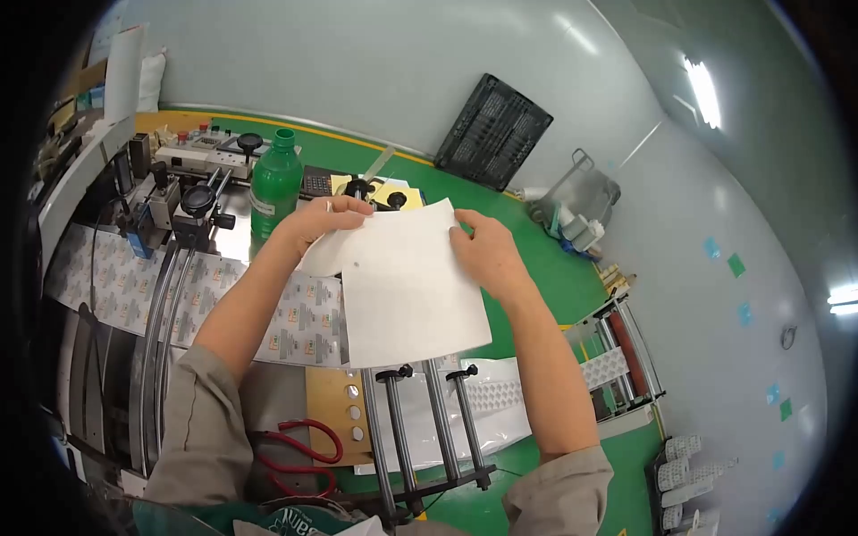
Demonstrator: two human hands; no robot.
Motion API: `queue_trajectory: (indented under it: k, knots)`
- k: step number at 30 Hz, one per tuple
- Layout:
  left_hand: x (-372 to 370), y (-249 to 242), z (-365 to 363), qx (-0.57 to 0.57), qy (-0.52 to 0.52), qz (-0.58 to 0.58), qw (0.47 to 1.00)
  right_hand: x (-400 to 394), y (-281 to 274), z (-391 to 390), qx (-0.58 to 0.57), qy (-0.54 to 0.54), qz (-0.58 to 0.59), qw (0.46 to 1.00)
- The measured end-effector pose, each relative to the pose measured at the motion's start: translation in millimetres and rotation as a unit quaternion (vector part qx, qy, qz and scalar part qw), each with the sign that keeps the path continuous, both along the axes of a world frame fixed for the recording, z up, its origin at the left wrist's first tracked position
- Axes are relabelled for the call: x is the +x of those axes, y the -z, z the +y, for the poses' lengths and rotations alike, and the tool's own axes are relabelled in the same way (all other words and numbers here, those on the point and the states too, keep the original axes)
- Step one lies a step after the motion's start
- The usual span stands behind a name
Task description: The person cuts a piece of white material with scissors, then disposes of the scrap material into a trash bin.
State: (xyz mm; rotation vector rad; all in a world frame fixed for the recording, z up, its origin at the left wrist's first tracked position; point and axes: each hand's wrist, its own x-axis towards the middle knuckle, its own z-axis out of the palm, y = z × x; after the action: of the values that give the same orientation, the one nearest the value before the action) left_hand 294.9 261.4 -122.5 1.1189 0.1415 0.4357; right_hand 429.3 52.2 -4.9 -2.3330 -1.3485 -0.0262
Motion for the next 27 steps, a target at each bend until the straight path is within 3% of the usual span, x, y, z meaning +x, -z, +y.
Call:
queue_trajectory:
  k: [27]
  knots:
    - [3.8,6.0,10.0,-0.002,0.013,-0.02,1.0,5.3,2.9,16.2,-0.007,0.003,-0.075,0.997]
